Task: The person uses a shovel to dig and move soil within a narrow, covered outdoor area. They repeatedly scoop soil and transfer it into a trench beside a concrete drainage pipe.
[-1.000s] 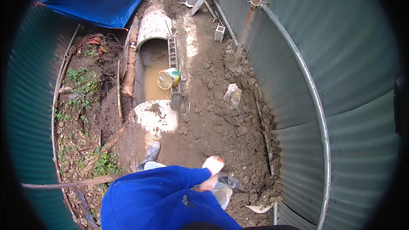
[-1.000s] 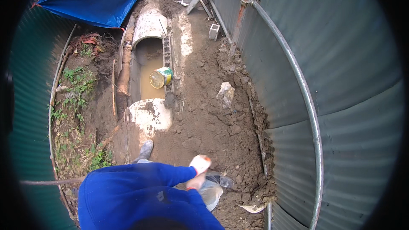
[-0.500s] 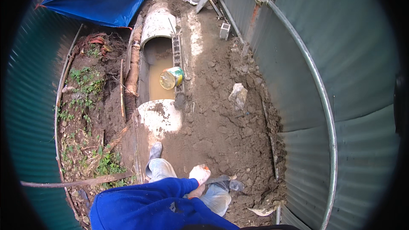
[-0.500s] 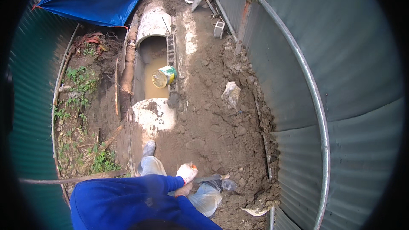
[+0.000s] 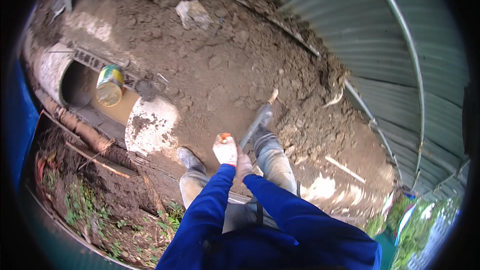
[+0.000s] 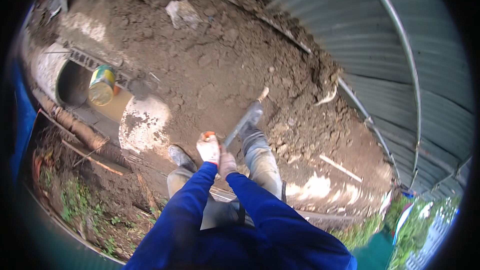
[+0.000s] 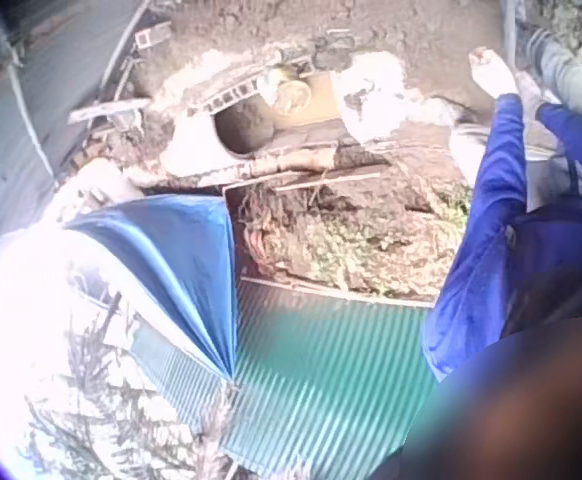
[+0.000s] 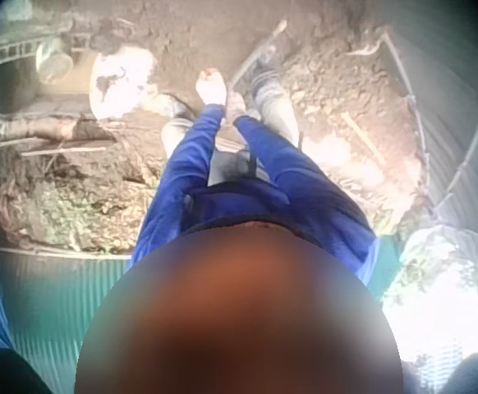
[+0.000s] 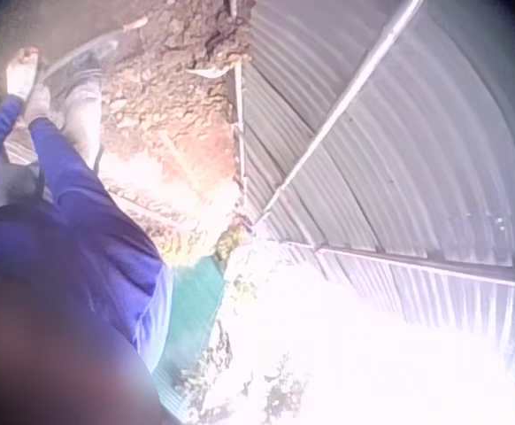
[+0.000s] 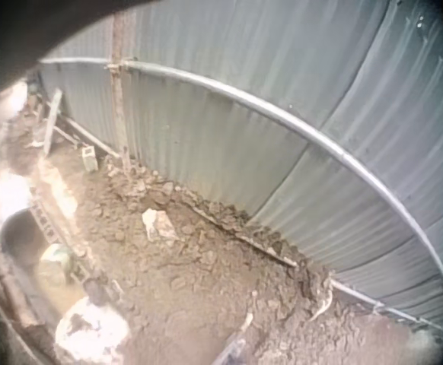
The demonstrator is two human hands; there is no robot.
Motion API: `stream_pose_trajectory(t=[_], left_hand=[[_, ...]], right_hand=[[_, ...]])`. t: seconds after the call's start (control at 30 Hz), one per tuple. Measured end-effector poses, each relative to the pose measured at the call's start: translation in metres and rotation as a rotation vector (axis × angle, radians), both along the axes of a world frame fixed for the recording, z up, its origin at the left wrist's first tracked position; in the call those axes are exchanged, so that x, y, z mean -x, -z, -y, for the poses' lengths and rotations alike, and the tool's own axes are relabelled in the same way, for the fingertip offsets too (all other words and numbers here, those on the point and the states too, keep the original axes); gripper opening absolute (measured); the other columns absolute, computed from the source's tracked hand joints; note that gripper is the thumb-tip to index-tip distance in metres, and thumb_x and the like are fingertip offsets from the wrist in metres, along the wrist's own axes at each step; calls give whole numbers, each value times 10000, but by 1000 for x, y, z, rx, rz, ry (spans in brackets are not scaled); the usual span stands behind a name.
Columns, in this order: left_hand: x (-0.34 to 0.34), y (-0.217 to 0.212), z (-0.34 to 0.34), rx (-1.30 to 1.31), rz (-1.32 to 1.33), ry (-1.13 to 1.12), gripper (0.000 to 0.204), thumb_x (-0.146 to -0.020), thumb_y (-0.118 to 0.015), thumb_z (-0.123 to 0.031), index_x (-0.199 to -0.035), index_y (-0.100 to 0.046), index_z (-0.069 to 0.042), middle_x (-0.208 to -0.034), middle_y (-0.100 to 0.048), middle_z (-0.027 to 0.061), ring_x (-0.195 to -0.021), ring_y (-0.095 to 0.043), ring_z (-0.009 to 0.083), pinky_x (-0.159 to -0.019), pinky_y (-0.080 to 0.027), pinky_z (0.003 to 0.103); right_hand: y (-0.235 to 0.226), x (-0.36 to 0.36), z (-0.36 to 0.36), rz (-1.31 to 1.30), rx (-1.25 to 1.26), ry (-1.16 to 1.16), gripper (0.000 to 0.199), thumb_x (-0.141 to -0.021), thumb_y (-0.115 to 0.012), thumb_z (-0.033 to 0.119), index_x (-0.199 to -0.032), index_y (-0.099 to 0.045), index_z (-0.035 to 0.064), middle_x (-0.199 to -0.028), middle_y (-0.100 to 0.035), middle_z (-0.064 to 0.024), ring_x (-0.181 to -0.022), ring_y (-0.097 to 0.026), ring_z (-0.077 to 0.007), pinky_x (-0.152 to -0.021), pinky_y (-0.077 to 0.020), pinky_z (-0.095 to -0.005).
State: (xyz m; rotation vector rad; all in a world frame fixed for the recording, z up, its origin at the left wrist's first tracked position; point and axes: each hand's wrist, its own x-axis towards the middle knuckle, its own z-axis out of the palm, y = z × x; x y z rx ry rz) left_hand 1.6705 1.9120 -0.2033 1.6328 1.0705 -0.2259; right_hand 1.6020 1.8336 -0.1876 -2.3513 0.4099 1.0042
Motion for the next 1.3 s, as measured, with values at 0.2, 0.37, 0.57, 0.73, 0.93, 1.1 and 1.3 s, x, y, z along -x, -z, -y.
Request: stream_pose_trajectory(t=[0.2, 0.37, 0.57, 0.73, 0.93, 1.1, 1.3], left_hand=[[57, 97, -72, -478, -296, 148, 262, -888, -598, -203, -926, -743, 12, -846, -741, 247, -791, -728, 376, -766, -558, 450], [86, 165, -115, -195, -385, -8, 265, -933, -635, -231, -866, -727, 9, -789, -740, 139, -649, -707, 241, -634, -561, 393], [89, 236, -162, 118, -375, -166, 184, -903, -625, -136, -785, -660, 0, -681, -706, 150, -574, -689, 252, -586, -566, 392], [104, 258, -161, 112, -427, -514, 153, -949, -658, -180, -957, -700, -32, -728, -697, 109, -589, -655, 221, -575, -541, 349], [123, 206, -99, -336, -172, -338, 226, -979, -712, -74, -1179, -663, 19, -1036, -693, 91, -940, -645, 158, -842, -546, 289], [140, 165, -63, -197, -286, -424, 204, -1021, -655, -103, -1152, -681, 52, -1058, -691, 67, -917, -616, 141, -849, -508, 296], [174, 173, -57, -559, -456, -139, 138, -936, -650, -74, -952, -707, 51, -924, -734, 97, -809, -645, 213, -823, -509, 353]], right_hand=[[53, 7, -53, -198, -274, -151, 732, -984, -553, 227, -1613, -180, 191, -951, -707, -320, -910, -701, -512, -810, -540, -623], [132, -32, -9, -298, -681, -133, 660, -890, -790, 300, -1471, -555, 94, -1046, -765, -185, -866, -747, -319, -756, -589, -406], [266, -106, 158, -292, -327, 969, 306, -1023, -691, 303, -1156, -701, 28, -807, -672, -59, -622, -620, -150, -520, -506, -276], [359, -147, 227, -310, -350, 1221, 499, -1002, -693, 476, -1248, -624, 47, -703, -548, -34, -590, -573, -206, -567, -513, -349], [428, -188, 235, -222, -537, 1627, 605, -1002, -677, 514, -1384, -522, 71, -823, -595, -82, -789, -624, -270, -763, -531, -483], [447, -183, 257, -150, -813, 1682, 288, -1045, -657, 364, -971, -518, 123, -769, -577, -69, -709, -595, -258, -659, -514, -440], [444, -172, 260, -195, -762, 1570, 174, -1030, -664, 253, -1050, -559, 117, -763, -521, -44, -654, -555, -236, -613, -516, -438]])
